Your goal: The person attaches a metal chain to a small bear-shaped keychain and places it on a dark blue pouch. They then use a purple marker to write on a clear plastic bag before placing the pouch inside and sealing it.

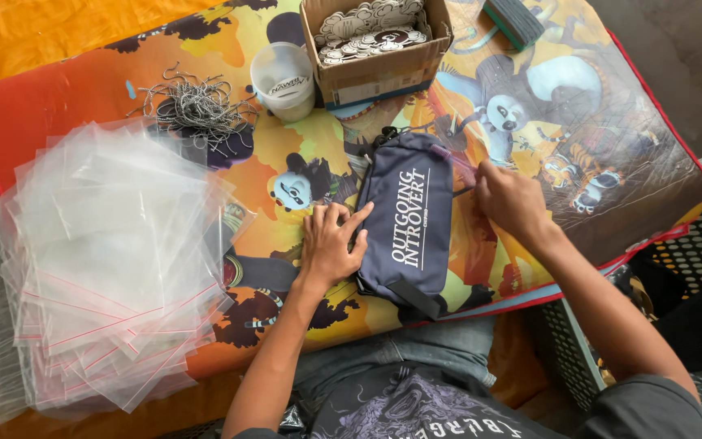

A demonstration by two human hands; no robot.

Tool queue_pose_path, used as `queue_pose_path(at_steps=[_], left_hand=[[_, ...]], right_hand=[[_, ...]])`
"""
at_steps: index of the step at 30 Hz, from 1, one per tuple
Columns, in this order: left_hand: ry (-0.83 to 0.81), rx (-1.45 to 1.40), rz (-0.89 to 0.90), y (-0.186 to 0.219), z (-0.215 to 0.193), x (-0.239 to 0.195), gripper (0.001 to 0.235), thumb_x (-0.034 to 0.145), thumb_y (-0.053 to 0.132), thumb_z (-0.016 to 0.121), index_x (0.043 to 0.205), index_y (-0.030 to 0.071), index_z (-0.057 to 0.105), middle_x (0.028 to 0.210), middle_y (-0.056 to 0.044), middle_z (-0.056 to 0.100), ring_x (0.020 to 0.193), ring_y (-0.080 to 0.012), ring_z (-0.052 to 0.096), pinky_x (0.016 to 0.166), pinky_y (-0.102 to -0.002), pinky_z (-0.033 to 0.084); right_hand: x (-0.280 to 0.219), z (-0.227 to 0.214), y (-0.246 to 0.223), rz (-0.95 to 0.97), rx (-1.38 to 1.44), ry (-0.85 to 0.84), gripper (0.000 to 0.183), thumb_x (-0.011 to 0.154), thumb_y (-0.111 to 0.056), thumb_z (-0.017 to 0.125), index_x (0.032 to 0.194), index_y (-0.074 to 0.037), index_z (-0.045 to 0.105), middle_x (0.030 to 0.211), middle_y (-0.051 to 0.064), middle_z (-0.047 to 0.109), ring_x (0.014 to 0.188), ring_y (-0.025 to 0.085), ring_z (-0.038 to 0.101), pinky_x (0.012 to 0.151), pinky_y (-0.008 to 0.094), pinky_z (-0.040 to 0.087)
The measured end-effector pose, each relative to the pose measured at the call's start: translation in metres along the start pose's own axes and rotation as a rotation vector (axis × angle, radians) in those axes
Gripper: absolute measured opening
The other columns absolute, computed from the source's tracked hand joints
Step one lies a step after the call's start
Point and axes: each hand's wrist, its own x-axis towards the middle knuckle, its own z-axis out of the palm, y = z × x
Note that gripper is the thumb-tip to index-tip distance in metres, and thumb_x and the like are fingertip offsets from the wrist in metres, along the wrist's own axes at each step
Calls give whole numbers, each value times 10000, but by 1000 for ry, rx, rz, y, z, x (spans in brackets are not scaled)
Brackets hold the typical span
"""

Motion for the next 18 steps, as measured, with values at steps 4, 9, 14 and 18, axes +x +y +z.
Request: queue_pose_path(at_steps=[4, 9, 14, 18], left_hand=[[28, 23, 4, 3, 1, -2, 452, 876, 389, 566, 1319, 352, 650, 951, 11, 450, 977, -264, 497, 794, -431, 438], [66, 49, 14, 2, 5, -2, 444, 876, 386, 571, 1309, 339, 654, 947, 5, 449, 964, -268, 500, 781, -437, 442], [77, 33, 22, 0, 7, -2, 452, 872, 389, 582, 1318, 355, 650, 951, 7, 453, 975, -271, 504, 787, -441, 444], [92, -19, 17, -2, 5, -4, 435, 888, 396, 588, 1317, 361, 652, 949, 19, 457, 989, -263, 518, 795, -429, 454]], right_hand=[[-49, 1, -31, -36, 62, -32, 77, 938, -301, 541, 934, -249, 484, 671, 95, 571, 644, 349, 675, 591, 460, 554], [-98, -77, -70, -41, 444, -466, 113, 901, -328, 535, 873, -220, 519, 669, 176, 622, 663, 458, 663, 626, 596, 514], [-98, -109, -52, 153, 540, -665, 170, 831, -302, 636, 926, -176, 575, 703, 200, 701, 794, 477, 685, 687, 597, 526], [-70, -129, -71, 283, 479, -686, 348, 794, -386, 687, 1069, -207, 571, 678, 172, 667, 794, 448, 686, 724, 572, 506]])
